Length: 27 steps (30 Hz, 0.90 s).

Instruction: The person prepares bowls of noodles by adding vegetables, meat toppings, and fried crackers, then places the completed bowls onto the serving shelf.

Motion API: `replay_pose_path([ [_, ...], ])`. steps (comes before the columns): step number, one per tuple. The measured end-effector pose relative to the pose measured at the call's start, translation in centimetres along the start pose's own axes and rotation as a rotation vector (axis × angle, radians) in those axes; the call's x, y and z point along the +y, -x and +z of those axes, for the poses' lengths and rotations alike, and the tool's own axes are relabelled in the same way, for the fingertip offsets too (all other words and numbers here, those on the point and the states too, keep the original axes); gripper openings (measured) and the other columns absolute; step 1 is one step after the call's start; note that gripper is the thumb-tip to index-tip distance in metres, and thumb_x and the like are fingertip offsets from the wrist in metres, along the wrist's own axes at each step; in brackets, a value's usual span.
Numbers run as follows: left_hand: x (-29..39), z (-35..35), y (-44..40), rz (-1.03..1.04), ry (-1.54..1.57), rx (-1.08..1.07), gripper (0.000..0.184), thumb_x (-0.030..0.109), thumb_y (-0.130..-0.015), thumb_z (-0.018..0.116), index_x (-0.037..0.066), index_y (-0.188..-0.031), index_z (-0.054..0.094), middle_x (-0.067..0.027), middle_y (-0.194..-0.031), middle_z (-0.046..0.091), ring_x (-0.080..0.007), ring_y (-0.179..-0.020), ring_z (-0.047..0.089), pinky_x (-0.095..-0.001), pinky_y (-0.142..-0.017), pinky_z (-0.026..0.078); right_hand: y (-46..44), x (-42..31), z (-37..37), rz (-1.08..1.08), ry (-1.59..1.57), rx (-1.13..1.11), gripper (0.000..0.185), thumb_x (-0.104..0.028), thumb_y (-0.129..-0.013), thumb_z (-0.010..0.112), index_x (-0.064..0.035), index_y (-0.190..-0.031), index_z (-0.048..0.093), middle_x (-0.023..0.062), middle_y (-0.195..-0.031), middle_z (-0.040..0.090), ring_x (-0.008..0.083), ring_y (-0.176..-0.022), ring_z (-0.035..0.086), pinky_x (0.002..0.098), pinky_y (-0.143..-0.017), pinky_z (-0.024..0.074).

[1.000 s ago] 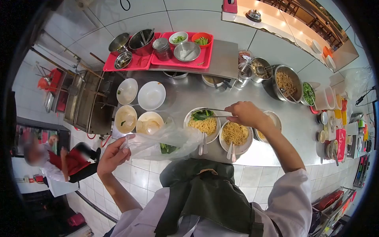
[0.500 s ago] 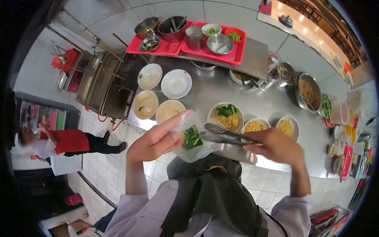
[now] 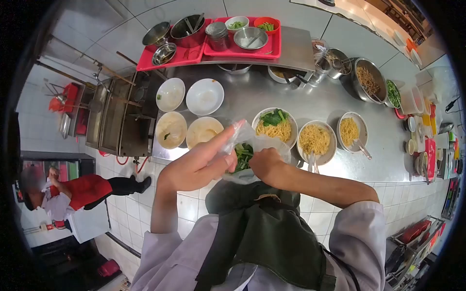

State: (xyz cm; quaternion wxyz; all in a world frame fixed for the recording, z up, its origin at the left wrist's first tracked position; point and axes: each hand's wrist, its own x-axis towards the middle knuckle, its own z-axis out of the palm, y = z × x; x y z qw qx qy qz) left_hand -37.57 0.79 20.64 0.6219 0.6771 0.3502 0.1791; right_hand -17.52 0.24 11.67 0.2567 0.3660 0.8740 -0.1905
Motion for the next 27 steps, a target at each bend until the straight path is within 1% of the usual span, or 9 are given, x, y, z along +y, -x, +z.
replay_pose_path([
  [4, 0.9, -1.6, 0.9, -0.05, 0.01, 0.015, 0.065, 0.009, -0.097, 0.047, 0.008, -0.154, 0.016, -0.0086, -0.088, 0.06, -0.0162, -0.078, 0.055, -0.0293, -0.077, 0.047, 1.1, -1.0, -0.4, -0.063, 0.112, -0.013, 0.014, -0.01, -0.081, 0.065, -0.0104, -0.091, 0.075, 0.0085, -0.094, 0.072, 0.0258, -0.09, 0.07, 0.0367, -0.072, 0.0547],
  [6, 1.0, -1.7, 0.8, -0.047, -0.005, 0.01, 0.065, 0.009, -0.097, 0.047, 0.008, -0.154, 0.016, -0.008, -0.087, 0.059, -0.0157, -0.078, 0.055, -0.0287, -0.077, 0.047, -0.7, -1.6, 0.1, -0.082, 0.154, 0.067, 0.014, -0.011, -0.081, 0.066, -0.0122, -0.091, 0.075, 0.0066, -0.097, 0.072, 0.0247, -0.092, 0.07, 0.0354, -0.072, 0.0546],
  [12, 1.2, -1.4, 1.2, -0.044, -0.01, 0.006, 0.064, 0.009, -0.097, 0.047, 0.007, -0.154, 0.017, -0.0074, -0.086, 0.058, -0.0145, -0.077, 0.054, -0.0274, -0.076, 0.046, -3.5, -2.2, -0.2, 0.004, 0.158, -0.034, 0.016, -0.013, -0.081, 0.067, -0.0117, -0.095, 0.075, 0.0042, -0.1, 0.072, 0.0226, -0.098, 0.068, 0.0336, -0.076, 0.0542],
  [16, 1.2, -0.9, 1.6, -0.062, -0.009, 0.009, 0.064, 0.01, -0.098, 0.048, 0.006, -0.154, 0.016, -0.0074, -0.085, 0.058, -0.0143, -0.075, 0.054, -0.0272, -0.076, 0.046, -5.3, -1.3, -0.3, -0.014, 0.153, -0.009, 0.017, -0.013, -0.081, 0.067, -0.0105, -0.096, 0.075, 0.0047, -0.099, 0.072, 0.0232, -0.098, 0.068, 0.0333, -0.076, 0.0542],
  [18, 1.2, -0.7, 1.6, -0.076, -0.018, 0.018, 0.064, 0.01, -0.098, 0.048, 0.006, -0.154, 0.016, -0.0073, -0.085, 0.058, -0.0145, -0.075, 0.054, -0.0273, -0.076, 0.046, -6.3, -1.1, 0.0, -0.063, 0.083, 0.07, 0.017, -0.014, -0.08, 0.068, -0.0088, -0.095, 0.075, 0.0061, -0.099, 0.072, 0.0242, -0.097, 0.069, 0.0334, -0.075, 0.0545],
  [22, 1.0, 0.1, 1.3, -0.065, -0.04, 0.041, 0.065, 0.011, -0.098, 0.048, 0.007, -0.154, 0.016, -0.0071, -0.086, 0.059, -0.0149, -0.075, 0.054, -0.0273, -0.076, 0.046, -8.2, 2.2, 0.8, -0.138, -0.05, 0.068, 0.017, -0.014, -0.08, 0.067, -0.0066, -0.094, 0.074, 0.0096, -0.098, 0.072, 0.0264, -0.097, 0.069, 0.0361, -0.075, 0.0547],
  [24, 1.0, 0.4, 1.3, -0.072, -0.06, 0.041, 0.064, 0.011, -0.098, 0.047, 0.008, -0.154, 0.016, -0.0071, -0.086, 0.059, -0.0149, -0.075, 0.054, -0.0274, -0.076, 0.046, -6.3, 3.5, -1.2, -0.144, 0.07, -0.169, 0.019, -0.016, -0.081, 0.065, -0.0054, -0.093, 0.074, 0.014, -0.098, 0.072, 0.0293, -0.094, 0.07, 0.0397, -0.075, 0.0548],
  [26, 0.4, 0.6, 1.7, -0.079, -0.074, 0.061, 0.064, 0.011, -0.098, 0.047, 0.008, -0.154, 0.016, -0.007, -0.086, 0.059, -0.0149, -0.075, 0.054, -0.0275, -0.076, 0.046, -3.3, 5.0, -0.6, -0.217, 0.091, -0.02, 0.017, -0.017, -0.082, 0.063, -0.0039, -0.089, 0.072, 0.0172, -0.092, 0.07, 0.0319, -0.088, 0.07, 0.0421, -0.074, 0.0545],
  [27, -0.2, 0.9, 1.9, -0.042, -0.03, 0.087, 0.064, 0.011, -0.098, 0.047, 0.009, -0.154, 0.016, -0.007, -0.086, 0.06, -0.0147, -0.075, 0.054, -0.0275, -0.076, 0.046, -1.1, 5.7, 0.0, -0.239, 0.093, 0.112, 0.017, -0.017, -0.084, 0.061, -0.005, -0.093, 0.07, 0.0162, -0.088, 0.07, 0.0326, -0.084, 0.069, 0.0438, -0.072, 0.0535],
])
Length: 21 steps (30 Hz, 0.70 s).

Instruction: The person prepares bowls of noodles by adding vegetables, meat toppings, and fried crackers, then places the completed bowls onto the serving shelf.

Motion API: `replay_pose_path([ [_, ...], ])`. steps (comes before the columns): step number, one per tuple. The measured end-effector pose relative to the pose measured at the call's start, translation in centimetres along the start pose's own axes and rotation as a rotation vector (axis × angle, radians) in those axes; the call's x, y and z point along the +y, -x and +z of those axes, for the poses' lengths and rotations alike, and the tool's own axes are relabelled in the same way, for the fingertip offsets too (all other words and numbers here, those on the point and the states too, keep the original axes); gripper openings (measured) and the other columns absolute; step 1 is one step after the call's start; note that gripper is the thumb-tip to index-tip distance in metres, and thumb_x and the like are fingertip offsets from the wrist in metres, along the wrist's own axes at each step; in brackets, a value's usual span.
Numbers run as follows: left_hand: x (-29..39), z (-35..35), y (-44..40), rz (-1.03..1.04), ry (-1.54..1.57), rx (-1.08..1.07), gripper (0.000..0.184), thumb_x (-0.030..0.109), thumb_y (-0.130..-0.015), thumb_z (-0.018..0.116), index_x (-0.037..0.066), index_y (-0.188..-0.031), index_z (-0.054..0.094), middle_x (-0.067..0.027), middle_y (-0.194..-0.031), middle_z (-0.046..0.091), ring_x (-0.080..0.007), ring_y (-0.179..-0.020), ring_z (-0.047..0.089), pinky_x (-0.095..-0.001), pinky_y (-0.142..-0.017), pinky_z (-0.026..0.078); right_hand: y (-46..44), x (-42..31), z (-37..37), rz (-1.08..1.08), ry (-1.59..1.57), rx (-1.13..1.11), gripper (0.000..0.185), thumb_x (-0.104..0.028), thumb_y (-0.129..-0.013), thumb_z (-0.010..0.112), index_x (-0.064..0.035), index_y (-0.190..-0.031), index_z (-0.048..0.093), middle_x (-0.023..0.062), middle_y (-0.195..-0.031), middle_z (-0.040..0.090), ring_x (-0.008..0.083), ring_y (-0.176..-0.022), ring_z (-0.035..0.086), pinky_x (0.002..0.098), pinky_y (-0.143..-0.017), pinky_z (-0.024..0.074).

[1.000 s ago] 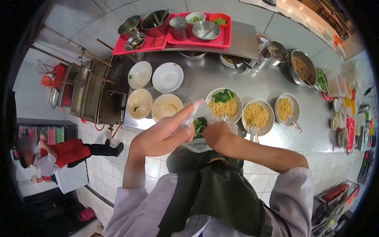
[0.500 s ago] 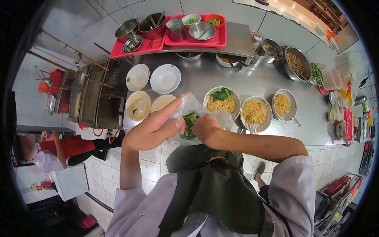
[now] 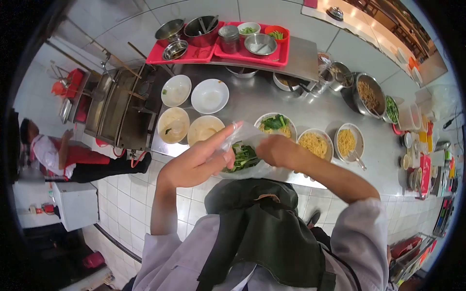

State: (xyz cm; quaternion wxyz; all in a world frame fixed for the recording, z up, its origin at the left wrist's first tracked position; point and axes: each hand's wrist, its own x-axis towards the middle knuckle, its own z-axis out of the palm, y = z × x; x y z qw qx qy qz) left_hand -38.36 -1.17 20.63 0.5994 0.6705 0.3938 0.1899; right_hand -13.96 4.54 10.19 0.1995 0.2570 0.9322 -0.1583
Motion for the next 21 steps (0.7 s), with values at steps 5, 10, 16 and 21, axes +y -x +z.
replay_pose_path([
  [5, 0.7, 0.2, -0.5, -0.016, 0.041, 0.023, 0.064, 0.01, -0.098, 0.047, 0.01, -0.155, 0.016, -0.007, -0.086, 0.059, -0.0141, -0.074, 0.054, -0.0277, -0.075, 0.046, 7.6, 0.8, -1.2, 0.086, -0.101, 0.173, 0.017, -0.02, -0.088, 0.059, -0.0054, -0.095, 0.065, 0.0153, -0.076, 0.066, 0.0337, -0.075, 0.066, 0.0469, -0.069, 0.0505],
  [10, 0.7, 0.6, -2.6, -0.038, 0.094, 0.054, 0.064, 0.009, -0.099, 0.047, 0.01, -0.155, 0.016, -0.0047, -0.086, 0.058, -0.0099, -0.071, 0.05, -0.0245, -0.068, 0.045, 12.3, 1.6, -3.0, 0.111, -0.345, 0.294, 0.018, -0.023, -0.089, 0.062, -0.0067, -0.096, 0.063, 0.0189, -0.074, 0.063, 0.0377, -0.076, 0.064, 0.049, -0.069, 0.0486],
  [16, 0.9, 0.8, -4.4, -0.047, 0.141, 0.13, 0.063, 0.007, -0.098, 0.046, 0.011, -0.155, 0.018, -0.002, -0.084, 0.053, -0.0064, -0.064, 0.043, -0.0204, -0.061, 0.04, 16.2, 3.0, -5.3, 0.036, -0.471, 0.381, 0.027, -0.021, -0.087, 0.066, -0.0055, -0.11, 0.068, 0.016, -0.084, 0.069, 0.0357, -0.076, 0.065, 0.0444, -0.069, 0.0501],
  [21, 0.8, -0.6, -3.3, -0.126, 0.114, 0.316, 0.06, 0.008, -0.096, 0.045, 0.011, -0.153, 0.025, -0.0018, -0.079, 0.052, -0.0033, -0.057, 0.034, -0.0184, -0.052, 0.031, 22.5, 6.0, -7.6, 0.071, -0.513, 0.394, 0.029, -0.009, -0.082, 0.071, -0.0017, -0.11, 0.069, 0.015, -0.087, 0.071, 0.0315, -0.073, 0.068, 0.0387, -0.064, 0.0527],
])
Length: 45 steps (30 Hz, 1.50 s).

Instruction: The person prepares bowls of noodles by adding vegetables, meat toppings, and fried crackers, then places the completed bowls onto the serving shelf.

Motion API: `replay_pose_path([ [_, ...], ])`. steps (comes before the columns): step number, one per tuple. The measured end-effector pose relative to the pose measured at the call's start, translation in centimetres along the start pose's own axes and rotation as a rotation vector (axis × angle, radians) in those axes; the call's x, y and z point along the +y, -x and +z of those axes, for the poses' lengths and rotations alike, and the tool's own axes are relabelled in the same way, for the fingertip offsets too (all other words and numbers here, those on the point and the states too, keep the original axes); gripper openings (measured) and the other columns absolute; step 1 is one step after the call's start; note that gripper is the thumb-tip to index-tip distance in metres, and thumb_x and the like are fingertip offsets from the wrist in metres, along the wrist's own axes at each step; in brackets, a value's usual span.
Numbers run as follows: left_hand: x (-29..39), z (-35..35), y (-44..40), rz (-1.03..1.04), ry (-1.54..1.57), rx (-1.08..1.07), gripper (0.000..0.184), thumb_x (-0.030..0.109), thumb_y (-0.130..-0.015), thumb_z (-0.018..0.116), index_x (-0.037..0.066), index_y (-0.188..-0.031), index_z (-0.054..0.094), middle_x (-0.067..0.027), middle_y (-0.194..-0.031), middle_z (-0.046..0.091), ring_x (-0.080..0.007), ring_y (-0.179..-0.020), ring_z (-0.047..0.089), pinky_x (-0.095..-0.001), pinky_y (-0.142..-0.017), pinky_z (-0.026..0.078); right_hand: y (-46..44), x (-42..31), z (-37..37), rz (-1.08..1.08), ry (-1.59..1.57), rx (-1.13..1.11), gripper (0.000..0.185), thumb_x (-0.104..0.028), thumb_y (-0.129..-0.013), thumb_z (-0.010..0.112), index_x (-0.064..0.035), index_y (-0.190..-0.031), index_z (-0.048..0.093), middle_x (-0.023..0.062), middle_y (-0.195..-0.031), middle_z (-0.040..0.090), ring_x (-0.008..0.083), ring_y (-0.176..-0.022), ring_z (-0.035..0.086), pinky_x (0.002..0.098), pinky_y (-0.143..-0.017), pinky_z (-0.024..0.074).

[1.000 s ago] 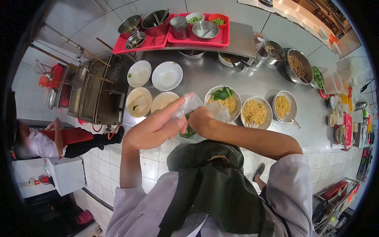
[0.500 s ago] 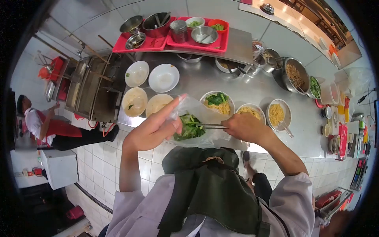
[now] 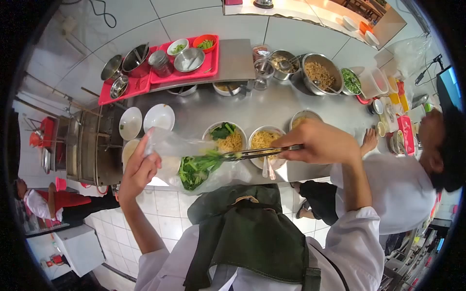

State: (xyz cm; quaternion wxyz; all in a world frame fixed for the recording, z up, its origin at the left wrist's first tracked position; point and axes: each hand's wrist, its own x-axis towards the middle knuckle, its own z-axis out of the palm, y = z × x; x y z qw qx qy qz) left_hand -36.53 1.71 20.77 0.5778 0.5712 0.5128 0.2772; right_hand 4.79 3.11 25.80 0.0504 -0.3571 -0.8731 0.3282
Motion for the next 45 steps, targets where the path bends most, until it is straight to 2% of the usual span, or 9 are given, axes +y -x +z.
replay_pose_path([
  [4, -0.2, -0.6, 0.8, -0.048, 0.025, 0.089, 0.06, 0.008, -0.096, 0.045, 0.012, -0.153, 0.027, -0.0018, -0.078, 0.051, -0.0023, -0.055, 0.033, -0.0172, -0.05, 0.029, 4.1, 0.7, -1.6, 0.167, -0.089, 0.063, 0.03, -0.009, -0.081, 0.072, -0.0011, -0.11, 0.069, 0.0146, -0.081, 0.071, 0.0276, -0.063, 0.068, 0.0362, -0.059, 0.0515],
  [6, -0.5, -0.8, 1.0, -0.072, 0.042, 0.102, 0.06, 0.008, -0.096, 0.044, 0.011, -0.153, 0.027, -0.0018, -0.078, 0.051, -0.0022, -0.055, 0.033, -0.0171, -0.05, 0.029, 5.1, 0.4, -1.7, 0.53, -0.122, 0.072, 0.029, -0.009, -0.079, 0.072, -0.0014, -0.107, 0.069, 0.0197, -0.081, 0.069, 0.0346, -0.074, 0.066, 0.0398, -0.069, 0.051],
  [13, -1.1, -1.5, 0.1, -0.03, 0.101, 0.026, 0.06, 0.008, -0.096, 0.047, 0.01, -0.153, 0.027, -0.0016, -0.077, 0.052, -0.0027, -0.055, 0.033, -0.0169, -0.051, 0.029, 2.9, 9.0, 4.7, 0.597, 0.369, -0.042, 0.018, -0.019, -0.08, 0.064, -0.0043, -0.089, 0.071, 0.0158, -0.086, 0.07, 0.0334, -0.077, 0.068, 0.042, -0.074, 0.0535],
  [20, -0.6, -1.8, -0.9, 0.002, 0.109, -0.087, 0.059, 0.008, -0.097, 0.047, 0.01, -0.152, 0.029, -0.002, -0.079, 0.055, -0.0031, -0.056, 0.034, -0.0171, -0.052, 0.031, -1.3, 7.2, 5.8, 0.778, 0.586, -0.152, 0.017, -0.02, -0.077, 0.065, -0.0096, -0.089, 0.072, 0.0133, -0.087, 0.07, 0.0312, -0.085, 0.069, 0.0427, -0.073, 0.056],
  [26, -1.1, -2.4, -0.6, 0.006, 0.105, -0.063, 0.059, 0.006, -0.095, 0.046, 0.01, -0.152, 0.029, -0.002, -0.079, 0.055, -0.0029, -0.056, 0.034, -0.0169, -0.052, 0.031, -0.7, 8.4, 6.9, 0.697, 0.552, -0.084, 0.018, -0.023, -0.076, 0.067, -0.0122, -0.09, 0.073, 0.013, -0.086, 0.07, 0.0316, -0.083, 0.069, 0.043, -0.074, 0.0556],
  [33, -2.0, -4.8, 1.8, -0.049, 0.13, -0.062, 0.058, 0.007, -0.095, 0.047, 0.009, -0.151, 0.032, -0.0034, -0.078, 0.055, -0.0025, -0.053, 0.034, -0.0164, -0.049, 0.029, 2.1, 8.4, 6.4, 0.809, 0.385, 0.077, 0.027, -0.026, -0.077, 0.068, -0.0179, -0.102, 0.074, 0.0139, -0.09, 0.071, 0.0334, -0.083, 0.068, 0.0444, -0.075, 0.0543],
  [35, -2.8, -6.0, 2.5, -0.011, 0.143, -0.062, 0.056, 0.012, -0.095, 0.049, 0.008, -0.15, 0.034, -0.0042, -0.075, 0.055, -0.0024, -0.05, 0.033, -0.0167, -0.046, 0.027, 2.9, 9.0, 6.5, 0.794, 0.319, 0.11, 0.033, -0.025, -0.079, 0.067, -0.0172, -0.111, 0.072, 0.0161, -0.088, 0.07, 0.0342, -0.081, 0.067, 0.0427, -0.076, 0.0532],
  [42, -4.6, -7.5, 4.5, -0.07, 0.099, 0.074, 0.051, 0.017, -0.095, 0.051, 0.004, -0.144, 0.043, -0.004, -0.065, 0.055, -0.0006, -0.042, 0.031, -0.0159, -0.04, 0.02, 4.9, 11.6, 10.9, 0.719, 0.142, 0.202, 0.032, -0.023, -0.081, 0.069, -0.0084, -0.109, 0.071, 0.0175, -0.086, 0.07, 0.0359, -0.081, 0.066, 0.0421, -0.075, 0.0519],
  [45, -4.6, -8.2, 5.5, -0.07, 0.088, 0.15, 0.045, 0.017, -0.095, 0.051, 0.002, -0.138, 0.05, -0.0022, -0.058, 0.053, -0.0007, -0.041, 0.033, -0.0165, -0.039, 0.02, 5.6, 11.9, 12.0, 0.651, 0.106, 0.276, 0.029, -0.02, -0.083, 0.068, -0.0041, -0.107, 0.07, 0.0166, -0.082, 0.07, 0.0305, -0.07, 0.068, 0.0389, -0.069, 0.0528],
])
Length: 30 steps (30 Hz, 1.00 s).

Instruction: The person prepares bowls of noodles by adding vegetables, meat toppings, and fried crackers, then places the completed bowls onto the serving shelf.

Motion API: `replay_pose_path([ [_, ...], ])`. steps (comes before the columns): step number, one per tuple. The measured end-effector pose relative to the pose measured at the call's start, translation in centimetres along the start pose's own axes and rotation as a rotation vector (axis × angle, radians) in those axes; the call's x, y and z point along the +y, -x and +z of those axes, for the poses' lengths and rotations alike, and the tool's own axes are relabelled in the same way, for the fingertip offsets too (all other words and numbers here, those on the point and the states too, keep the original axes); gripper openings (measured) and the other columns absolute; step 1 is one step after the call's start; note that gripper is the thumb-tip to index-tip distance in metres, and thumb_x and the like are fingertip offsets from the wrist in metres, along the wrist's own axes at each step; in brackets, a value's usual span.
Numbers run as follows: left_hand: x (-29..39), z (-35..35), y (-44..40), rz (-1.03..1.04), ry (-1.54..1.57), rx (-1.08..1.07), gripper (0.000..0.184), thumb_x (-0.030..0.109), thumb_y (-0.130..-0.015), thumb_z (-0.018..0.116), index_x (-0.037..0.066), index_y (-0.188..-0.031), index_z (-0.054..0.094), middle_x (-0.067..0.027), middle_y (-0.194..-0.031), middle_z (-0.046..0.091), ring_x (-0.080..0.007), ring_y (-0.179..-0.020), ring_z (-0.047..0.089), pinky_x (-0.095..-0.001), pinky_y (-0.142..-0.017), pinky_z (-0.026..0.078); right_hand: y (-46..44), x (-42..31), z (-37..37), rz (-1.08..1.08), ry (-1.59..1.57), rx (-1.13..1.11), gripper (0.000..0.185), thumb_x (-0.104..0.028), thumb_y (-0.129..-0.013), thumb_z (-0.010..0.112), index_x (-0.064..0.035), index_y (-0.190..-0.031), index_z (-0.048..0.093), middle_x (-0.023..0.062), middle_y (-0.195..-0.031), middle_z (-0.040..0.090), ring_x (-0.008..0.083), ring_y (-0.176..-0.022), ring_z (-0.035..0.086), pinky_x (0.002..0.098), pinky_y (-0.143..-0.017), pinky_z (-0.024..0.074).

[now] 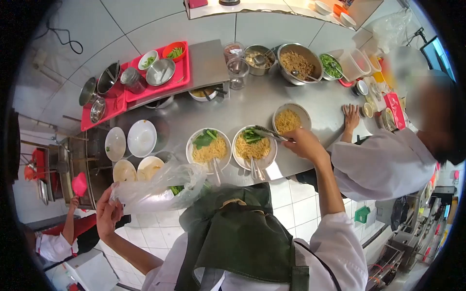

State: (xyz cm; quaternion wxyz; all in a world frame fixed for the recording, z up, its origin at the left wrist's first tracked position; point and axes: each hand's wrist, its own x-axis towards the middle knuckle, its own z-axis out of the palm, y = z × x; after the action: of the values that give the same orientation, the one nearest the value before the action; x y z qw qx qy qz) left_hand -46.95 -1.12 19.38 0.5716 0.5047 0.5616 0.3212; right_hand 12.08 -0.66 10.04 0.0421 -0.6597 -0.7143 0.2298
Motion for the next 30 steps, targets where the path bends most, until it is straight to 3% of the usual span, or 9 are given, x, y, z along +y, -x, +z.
replay_pose_path([
  [2, -0.5, -0.8, 0.3, 0.011, -0.011, 0.055, 0.04, 0.016, -0.095, 0.053, 0.002, -0.131, 0.056, -0.0004, -0.054, 0.051, -0.0012, -0.04, 0.035, -0.0175, -0.038, 0.021, 1.2, -1.0, -0.6, 0.216, -0.233, 0.052, 0.025, -0.017, -0.085, 0.067, -0.0012, -0.105, 0.069, 0.0135, -0.075, 0.069, 0.0212, -0.056, 0.064, 0.0347, -0.057, 0.0511],
  [5, -1.6, -1.6, 0.8, 0.045, 0.05, 0.141, 0.034, 0.016, -0.094, 0.054, 0.002, -0.123, 0.063, 0.001, -0.052, 0.049, -0.002, -0.039, 0.036, -0.0187, -0.037, 0.022, 2.1, 0.7, 0.6, 0.176, -0.197, 0.126, 0.024, -0.017, -0.088, 0.066, 0.0003, -0.105, 0.068, 0.0095, -0.069, 0.066, 0.0141, -0.048, 0.057, 0.0313, -0.048, 0.0471],
  [12, -2.2, -1.7, 1.3, 0.064, 0.03, 0.242, 0.027, 0.017, -0.095, 0.055, 0.0, -0.112, 0.068, 0.0016, -0.053, 0.05, -0.0033, -0.039, 0.034, -0.0193, -0.037, 0.022, 3.5, 1.0, 0.8, 0.344, -0.429, 0.043, 0.027, -0.018, -0.091, 0.065, 0.0011, -0.11, 0.067, 0.0083, -0.068, 0.064, 0.0122, -0.046, 0.053, 0.0296, -0.045, 0.0445],
  [16, -2.1, -1.8, 1.3, 0.099, 0.037, 0.218, 0.024, 0.016, -0.095, 0.055, -0.001, -0.106, 0.068, 0.0019, -0.053, 0.049, -0.0034, -0.039, 0.033, -0.0196, -0.037, 0.022, 3.3, 0.6, 0.8, 0.281, -0.42, 0.101, 0.029, -0.017, -0.09, 0.066, -0.0005, -0.114, 0.067, 0.0083, -0.071, 0.065, 0.011, -0.045, 0.053, 0.0295, -0.045, 0.0446],
  [19, -2.3, -1.7, 1.0, 0.092, 0.045, 0.218, 0.024, 0.016, -0.095, 0.055, -0.001, -0.106, 0.068, 0.002, -0.052, 0.047, -0.0035, -0.039, 0.034, -0.0197, -0.037, 0.022, 1.9, -2.2, 0.2, 0.335, -0.394, 0.011, 0.032, -0.016, -0.089, 0.067, -0.0028, -0.117, 0.066, 0.0111, -0.076, 0.069, 0.0162, -0.051, 0.06, 0.0314, -0.052, 0.0486],
  [21, -2.4, -1.6, 0.8, 0.094, 0.041, 0.243, 0.024, 0.016, -0.095, 0.055, -0.001, -0.106, 0.068, 0.0019, -0.052, 0.046, -0.0035, -0.039, 0.034, -0.0198, -0.037, 0.021, 0.2, -4.6, 2.4, -0.071, -0.354, 0.151, 0.028, -0.019, -0.087, 0.068, -0.0056, -0.111, 0.069, 0.0138, -0.082, 0.071, 0.0268, -0.068, 0.068, 0.0379, -0.064, 0.0517],
  [22, -2.3, -1.6, 0.5, 0.076, 0.052, 0.198, 0.025, 0.016, -0.095, 0.054, -0.002, -0.106, 0.067, 0.0017, -0.051, 0.046, -0.0036, -0.039, 0.034, -0.0198, -0.037, 0.021, -0.9, -6.6, 2.9, -0.05, -0.249, 0.012, 0.031, -0.023, -0.086, 0.068, -0.0098, -0.115, 0.068, 0.0116, -0.086, 0.072, 0.0316, -0.076, 0.068, 0.0404, -0.072, 0.0527],
  [25, -2.3, -1.5, 0.0, 0.068, 0.058, 0.15, 0.026, 0.016, -0.094, 0.054, -0.002, -0.106, 0.067, 0.0014, -0.051, 0.046, -0.0037, -0.039, 0.035, -0.0197, -0.038, 0.02, -4.4, -11.9, 6.6, -0.256, -0.123, -0.019, 0.028, -0.026, -0.084, 0.067, -0.0089, -0.107, 0.068, 0.0132, -0.078, 0.069, 0.0319, -0.075, 0.067, 0.0436, -0.069, 0.0532],
  [30, -2.6, -1.7, 1.1, 0.046, 0.056, 0.14, 0.026, 0.016, -0.094, 0.053, -0.003, -0.106, 0.067, 0.001, -0.05, 0.046, -0.0041, -0.039, 0.037, -0.0194, -0.038, 0.019, -5.7, -12.6, 7.2, -0.257, 0.044, -0.083, 0.028, -0.024, -0.086, 0.065, -0.0121, -0.11, 0.069, 0.0152, -0.076, 0.068, 0.034, -0.072, 0.067, 0.0449, -0.066, 0.0527],
])
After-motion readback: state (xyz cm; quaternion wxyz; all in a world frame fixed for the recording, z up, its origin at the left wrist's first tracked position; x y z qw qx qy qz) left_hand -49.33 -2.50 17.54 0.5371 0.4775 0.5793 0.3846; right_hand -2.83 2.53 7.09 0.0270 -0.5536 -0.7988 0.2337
